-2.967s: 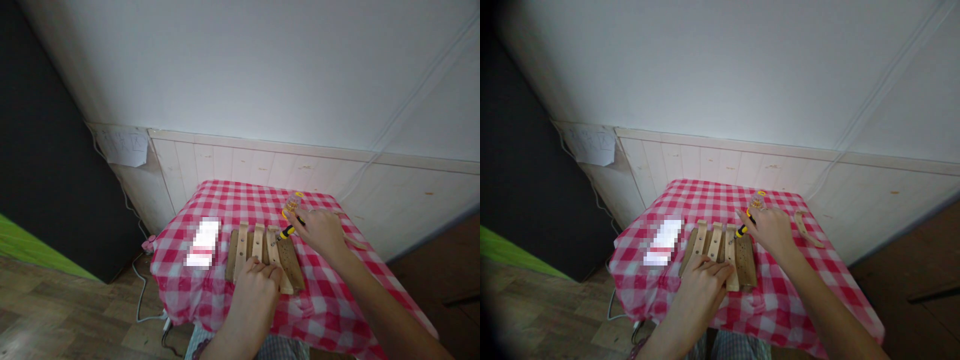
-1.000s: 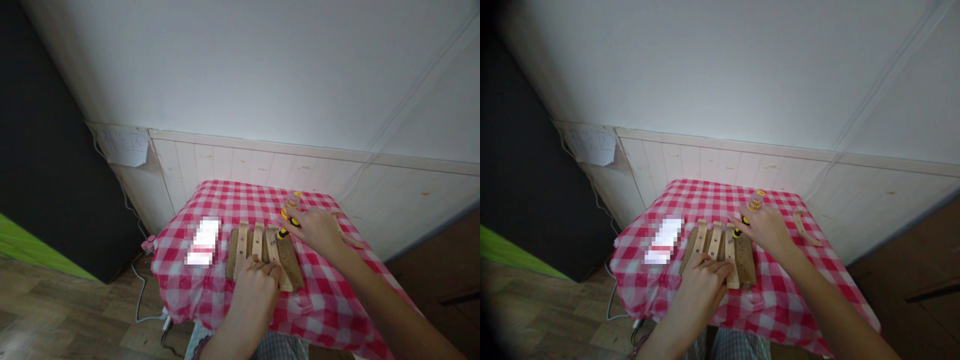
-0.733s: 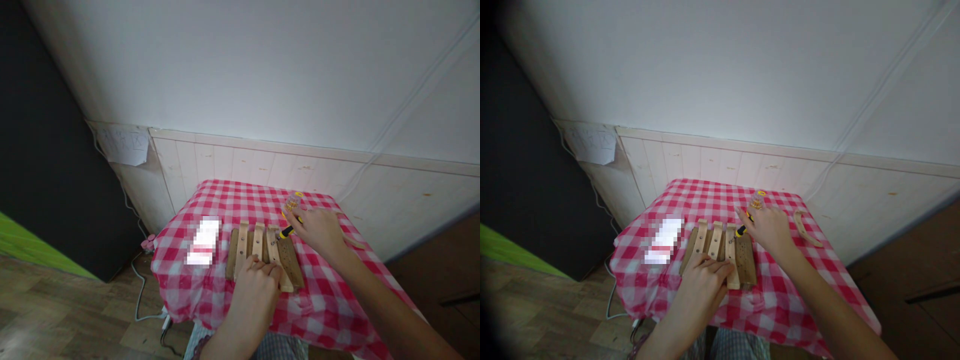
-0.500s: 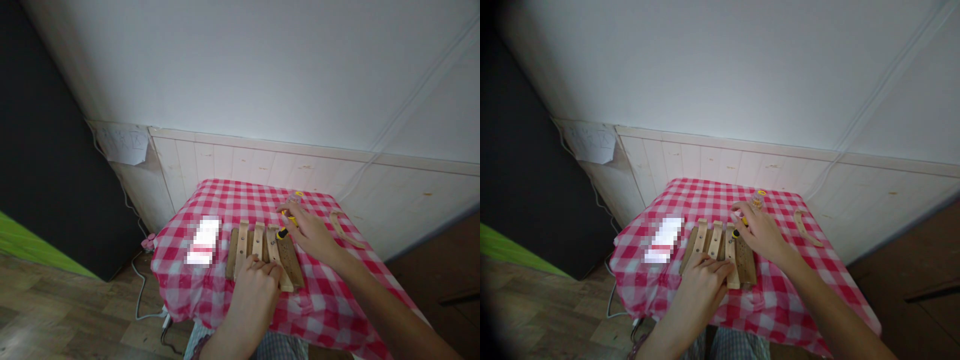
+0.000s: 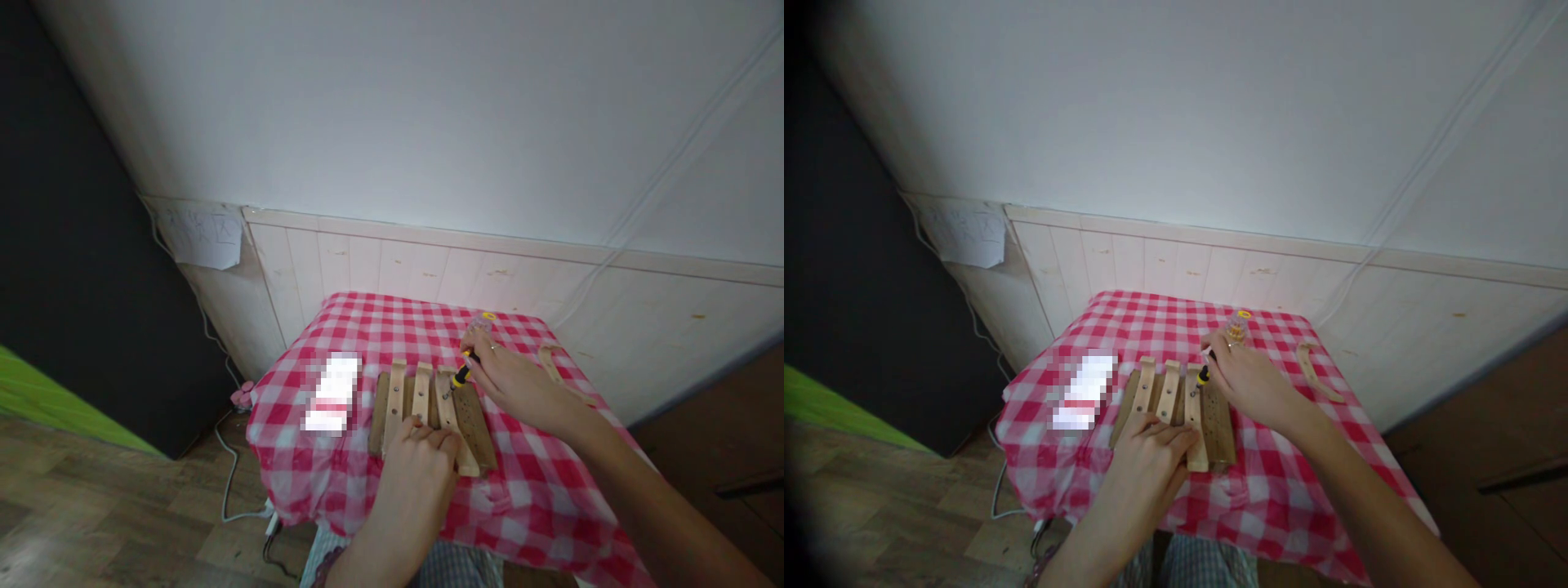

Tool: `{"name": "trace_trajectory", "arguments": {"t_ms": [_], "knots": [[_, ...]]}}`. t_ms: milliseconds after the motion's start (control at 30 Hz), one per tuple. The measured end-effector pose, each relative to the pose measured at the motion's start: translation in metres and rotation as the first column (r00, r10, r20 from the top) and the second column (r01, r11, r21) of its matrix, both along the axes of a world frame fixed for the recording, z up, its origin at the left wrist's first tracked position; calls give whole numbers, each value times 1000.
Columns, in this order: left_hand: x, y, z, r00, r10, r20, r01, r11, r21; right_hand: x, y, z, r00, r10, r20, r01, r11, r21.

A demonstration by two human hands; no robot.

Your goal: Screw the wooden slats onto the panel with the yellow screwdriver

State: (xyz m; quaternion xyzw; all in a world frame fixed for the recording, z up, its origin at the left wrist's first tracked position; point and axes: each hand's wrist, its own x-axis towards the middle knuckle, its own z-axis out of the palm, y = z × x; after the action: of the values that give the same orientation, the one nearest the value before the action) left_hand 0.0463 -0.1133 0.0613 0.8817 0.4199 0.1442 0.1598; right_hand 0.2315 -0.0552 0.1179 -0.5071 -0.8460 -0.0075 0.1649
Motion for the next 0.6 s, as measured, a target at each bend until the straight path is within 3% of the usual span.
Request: {"name": "trace_trajectory", "arguments": {"t_ms": [167,467,600], "knots": [[1,0,2,1000,4,-11,-4,1000,-27,5,7,0,996,67,-59,-70,997,-38],[0,2,4,1000,-12,-16,12,999,-37,-4,12,-13,983,-153,-103,150,988,-34],[0,2,5,1000,-5,-20,4,999,-47,-7,3,-5,992,-110,-57,106,992,-70]]}}
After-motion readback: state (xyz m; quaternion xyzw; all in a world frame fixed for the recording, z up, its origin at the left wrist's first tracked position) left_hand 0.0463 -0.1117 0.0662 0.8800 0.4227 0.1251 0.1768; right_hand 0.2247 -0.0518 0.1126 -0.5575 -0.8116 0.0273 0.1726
